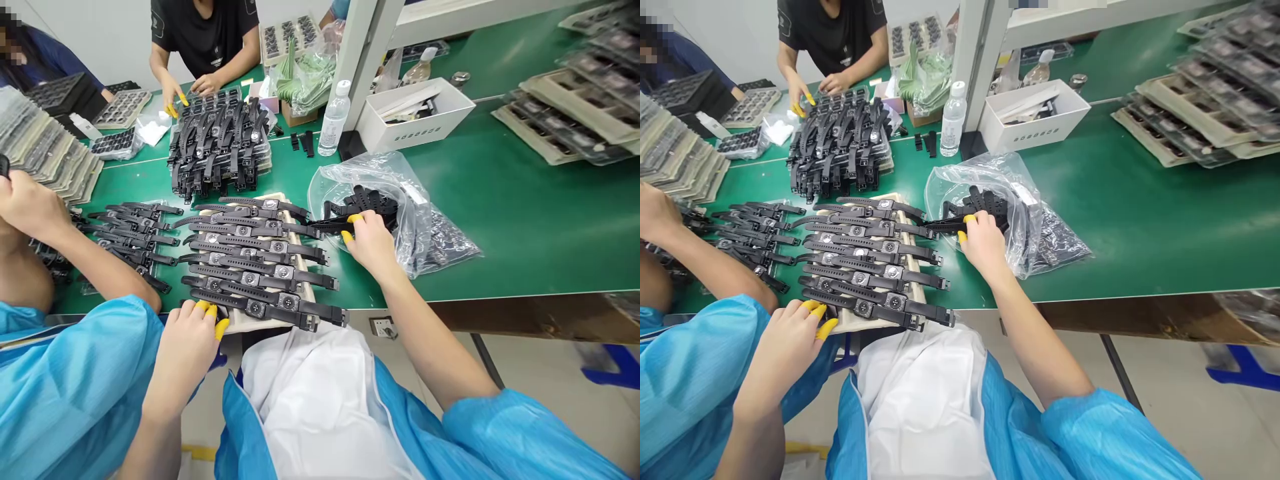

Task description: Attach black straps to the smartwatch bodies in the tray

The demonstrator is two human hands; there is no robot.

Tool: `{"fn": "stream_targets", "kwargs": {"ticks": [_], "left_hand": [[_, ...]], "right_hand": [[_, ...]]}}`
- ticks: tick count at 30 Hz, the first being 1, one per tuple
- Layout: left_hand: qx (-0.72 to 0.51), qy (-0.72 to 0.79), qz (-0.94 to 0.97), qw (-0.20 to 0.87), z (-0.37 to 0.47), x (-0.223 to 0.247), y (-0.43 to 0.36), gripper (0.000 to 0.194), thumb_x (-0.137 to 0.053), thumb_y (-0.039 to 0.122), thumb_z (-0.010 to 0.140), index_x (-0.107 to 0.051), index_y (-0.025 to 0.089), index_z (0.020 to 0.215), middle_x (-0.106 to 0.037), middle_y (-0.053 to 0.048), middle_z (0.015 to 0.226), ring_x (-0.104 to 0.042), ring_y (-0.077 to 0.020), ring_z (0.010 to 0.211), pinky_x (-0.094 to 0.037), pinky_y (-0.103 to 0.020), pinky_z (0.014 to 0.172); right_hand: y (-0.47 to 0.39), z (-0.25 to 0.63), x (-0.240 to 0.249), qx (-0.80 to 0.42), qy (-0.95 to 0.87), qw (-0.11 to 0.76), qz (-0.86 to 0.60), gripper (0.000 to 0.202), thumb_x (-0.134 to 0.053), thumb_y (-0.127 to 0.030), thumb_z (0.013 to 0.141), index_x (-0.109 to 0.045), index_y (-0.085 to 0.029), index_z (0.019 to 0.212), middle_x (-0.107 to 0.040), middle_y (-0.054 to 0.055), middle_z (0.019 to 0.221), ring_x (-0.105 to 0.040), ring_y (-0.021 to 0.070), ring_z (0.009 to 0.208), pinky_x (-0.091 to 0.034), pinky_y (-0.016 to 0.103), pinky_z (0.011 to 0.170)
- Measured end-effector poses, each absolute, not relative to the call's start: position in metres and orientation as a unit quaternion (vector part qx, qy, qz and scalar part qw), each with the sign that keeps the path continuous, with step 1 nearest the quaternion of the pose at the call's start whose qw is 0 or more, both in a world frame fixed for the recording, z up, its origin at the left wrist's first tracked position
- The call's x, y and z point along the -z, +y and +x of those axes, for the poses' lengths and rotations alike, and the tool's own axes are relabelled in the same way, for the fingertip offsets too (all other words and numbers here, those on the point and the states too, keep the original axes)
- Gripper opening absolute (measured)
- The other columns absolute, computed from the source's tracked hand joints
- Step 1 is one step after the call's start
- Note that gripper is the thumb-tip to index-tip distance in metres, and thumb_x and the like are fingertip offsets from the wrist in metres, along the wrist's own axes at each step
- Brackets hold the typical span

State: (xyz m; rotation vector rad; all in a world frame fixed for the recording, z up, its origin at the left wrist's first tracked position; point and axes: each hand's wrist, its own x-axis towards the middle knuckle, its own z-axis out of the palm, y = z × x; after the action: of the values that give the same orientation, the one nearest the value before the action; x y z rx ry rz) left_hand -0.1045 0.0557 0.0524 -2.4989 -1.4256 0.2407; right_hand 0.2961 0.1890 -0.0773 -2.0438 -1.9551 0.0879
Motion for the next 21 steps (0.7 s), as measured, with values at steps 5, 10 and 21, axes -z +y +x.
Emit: {"fn": "stream_targets", "kwargs": {"ticks": [5,10,21], "left_hand": [[-0.073,-0.478,-0.862,0.153,-0.106,-0.047,0.056,0.015,-0.058,0.009,0.081,-0.061,0.021,0.073,-0.064,-0.012,0.077,-0.06,-0.0348,0.083,-0.047,-0.045,0.07],[-0.031,-0.495,-0.861,0.11,-0.126,-0.045,0.055,0.02,-0.053,0.003,0.084,-0.061,0.02,0.078,-0.068,-0.013,0.085,-0.063,-0.0359,0.092,-0.051,-0.046,0.073],[0.371,-0.508,-0.717,-0.3,-0.048,-0.013,0.02,0.028,-0.05,0.019,0.107,-0.052,0.024,0.135,-0.074,-0.01,0.118,-0.076,-0.0183,0.1,-0.064,-0.032,0.085]], "right_hand": [[0.176,0.308,0.067,-0.06,-0.653,0.218,-0.723,0.031,-0.048,-0.032,0.1,-0.07,-0.014,0.112,-0.072,0.021,0.105,-0.065,0.0356,0.097,-0.051,0.044,0.08],[0.144,0.32,0.037,-0.152,-0.535,0.446,-0.701,0.027,-0.062,-0.044,0.097,-0.072,-0.021,0.106,-0.069,0.007,0.082,-0.063,0.0248,0.072,-0.05,0.039,0.07],[0.036,0.219,-0.03,-0.652,-0.406,0.525,-0.366,0.036,-0.062,-0.061,0.099,-0.062,-0.025,0.091,-0.052,-0.005,0.054,-0.045,0.0141,0.043,-0.037,0.029,0.046]]}}
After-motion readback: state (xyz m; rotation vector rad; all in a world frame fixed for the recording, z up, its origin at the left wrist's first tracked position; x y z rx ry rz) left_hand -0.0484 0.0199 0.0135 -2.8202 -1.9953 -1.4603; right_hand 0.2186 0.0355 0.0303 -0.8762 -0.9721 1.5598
